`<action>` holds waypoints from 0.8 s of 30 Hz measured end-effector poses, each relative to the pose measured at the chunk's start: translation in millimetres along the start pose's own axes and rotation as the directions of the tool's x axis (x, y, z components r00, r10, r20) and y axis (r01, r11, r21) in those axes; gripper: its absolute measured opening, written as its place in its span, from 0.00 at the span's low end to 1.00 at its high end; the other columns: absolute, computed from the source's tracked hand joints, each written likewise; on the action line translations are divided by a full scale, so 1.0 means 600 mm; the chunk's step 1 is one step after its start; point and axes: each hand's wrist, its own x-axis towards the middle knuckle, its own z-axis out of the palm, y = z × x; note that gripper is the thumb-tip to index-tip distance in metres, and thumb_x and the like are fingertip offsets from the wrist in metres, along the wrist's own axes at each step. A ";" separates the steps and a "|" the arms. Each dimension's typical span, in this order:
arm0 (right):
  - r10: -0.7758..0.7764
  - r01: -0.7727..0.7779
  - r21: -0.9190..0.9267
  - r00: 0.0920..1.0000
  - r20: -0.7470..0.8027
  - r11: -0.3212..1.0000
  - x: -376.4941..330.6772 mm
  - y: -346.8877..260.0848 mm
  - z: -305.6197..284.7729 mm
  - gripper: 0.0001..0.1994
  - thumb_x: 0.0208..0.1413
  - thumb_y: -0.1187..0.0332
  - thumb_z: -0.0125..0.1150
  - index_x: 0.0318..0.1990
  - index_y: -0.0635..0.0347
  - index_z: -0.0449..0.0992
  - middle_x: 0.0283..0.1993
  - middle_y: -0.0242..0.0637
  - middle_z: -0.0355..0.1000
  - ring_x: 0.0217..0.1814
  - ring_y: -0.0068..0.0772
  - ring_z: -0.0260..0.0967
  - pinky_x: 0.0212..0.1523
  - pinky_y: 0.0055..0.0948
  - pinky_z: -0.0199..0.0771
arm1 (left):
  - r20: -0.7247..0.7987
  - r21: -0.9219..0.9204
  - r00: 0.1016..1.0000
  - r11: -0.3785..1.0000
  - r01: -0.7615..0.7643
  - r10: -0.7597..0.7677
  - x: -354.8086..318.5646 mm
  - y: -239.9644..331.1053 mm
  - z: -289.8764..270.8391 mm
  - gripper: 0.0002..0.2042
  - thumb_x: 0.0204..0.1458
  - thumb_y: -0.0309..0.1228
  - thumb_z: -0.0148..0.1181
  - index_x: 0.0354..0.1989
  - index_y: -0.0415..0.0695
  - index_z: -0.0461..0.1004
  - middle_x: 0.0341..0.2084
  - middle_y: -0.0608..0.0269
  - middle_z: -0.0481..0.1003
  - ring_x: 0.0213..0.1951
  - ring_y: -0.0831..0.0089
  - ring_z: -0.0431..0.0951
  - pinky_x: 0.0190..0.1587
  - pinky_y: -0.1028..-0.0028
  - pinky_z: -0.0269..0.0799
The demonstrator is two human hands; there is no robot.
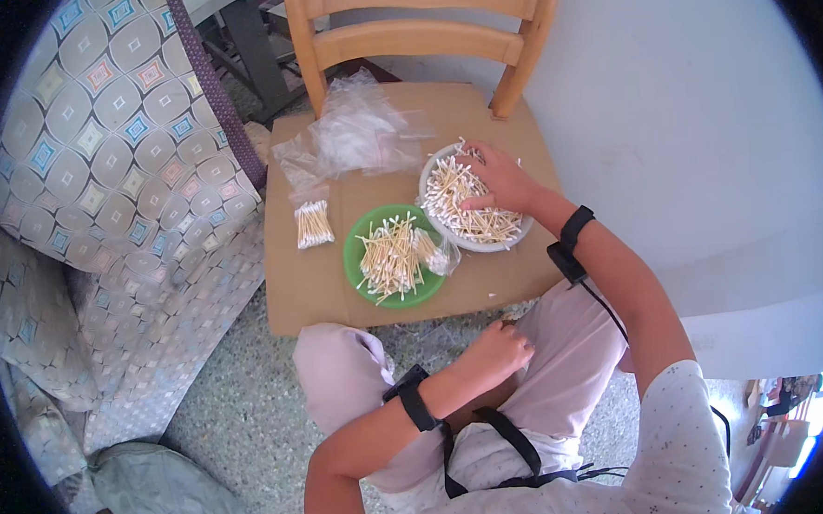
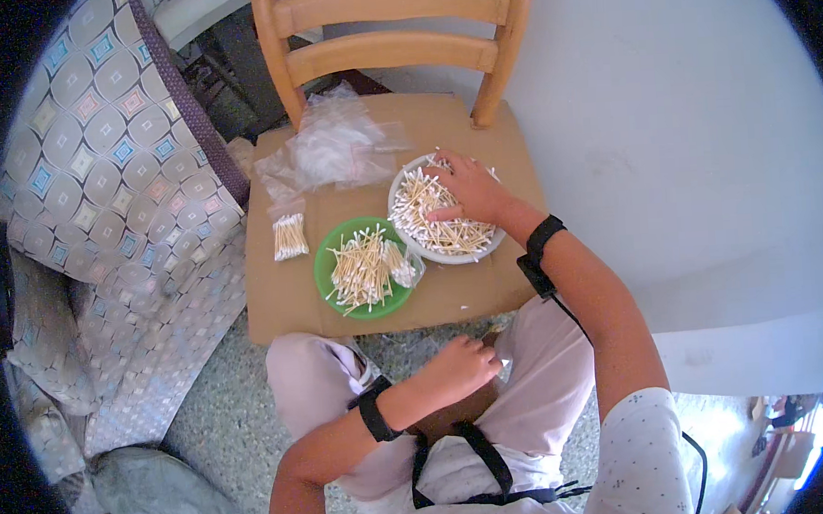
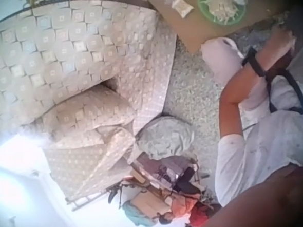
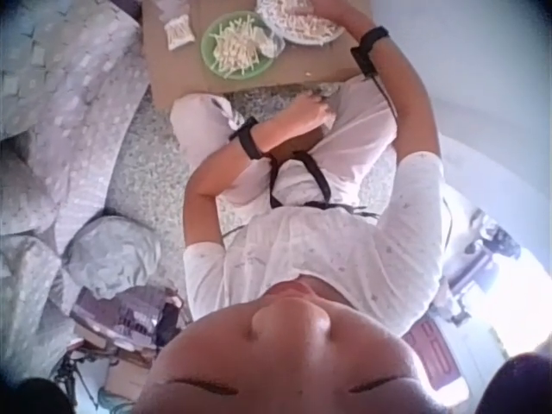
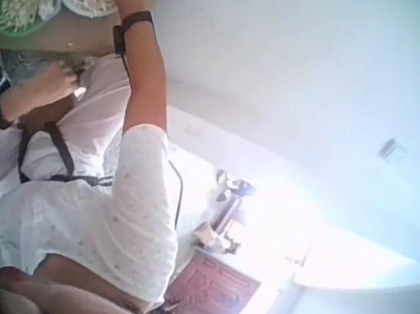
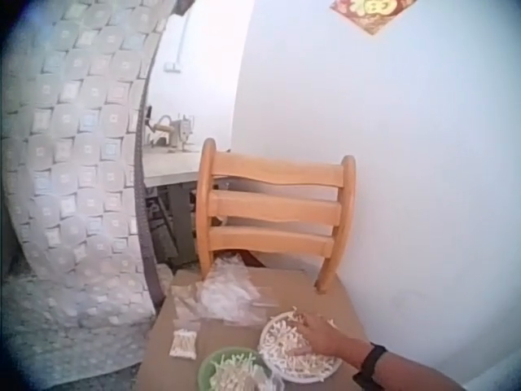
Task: Counting and packaging cotton swabs into small plastic bags.
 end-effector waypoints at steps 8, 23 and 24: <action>0.001 -0.002 0.058 1.000 0.011 0.998 -0.004 -0.012 -0.031 0.44 0.44 0.38 0.67 0.66 0.52 0.64 0.69 0.52 0.55 0.71 0.58 0.51 0.70 0.49 0.50 | 0.085 0.002 0.996 0.999 0.038 -0.038 0.007 -0.013 0.022 0.03 0.46 0.31 0.58 0.26 0.47 0.76 0.24 0.65 0.76 0.36 0.67 0.79 0.39 0.65 0.71; -0.107 0.110 -0.127 0.994 0.025 0.986 -0.021 -0.097 -0.023 0.43 0.40 0.59 0.74 0.68 0.40 0.62 0.73 0.43 0.51 0.74 0.53 0.48 0.73 0.48 0.48 | 0.092 -0.022 0.993 0.997 0.075 -0.072 0.000 -0.005 0.047 0.04 0.45 0.31 0.57 0.25 0.47 0.78 0.25 0.62 0.77 0.34 0.64 0.79 0.37 0.62 0.72; -0.101 0.103 -0.081 0.995 0.017 0.991 -0.019 -0.096 -0.021 0.41 0.40 0.61 0.74 0.66 0.40 0.65 0.72 0.44 0.53 0.72 0.53 0.51 0.71 0.48 0.51 | 0.102 -0.022 0.992 0.996 0.082 -0.080 -0.001 -0.004 0.051 0.04 0.45 0.31 0.57 0.25 0.47 0.78 0.25 0.62 0.77 0.34 0.64 0.79 0.37 0.62 0.72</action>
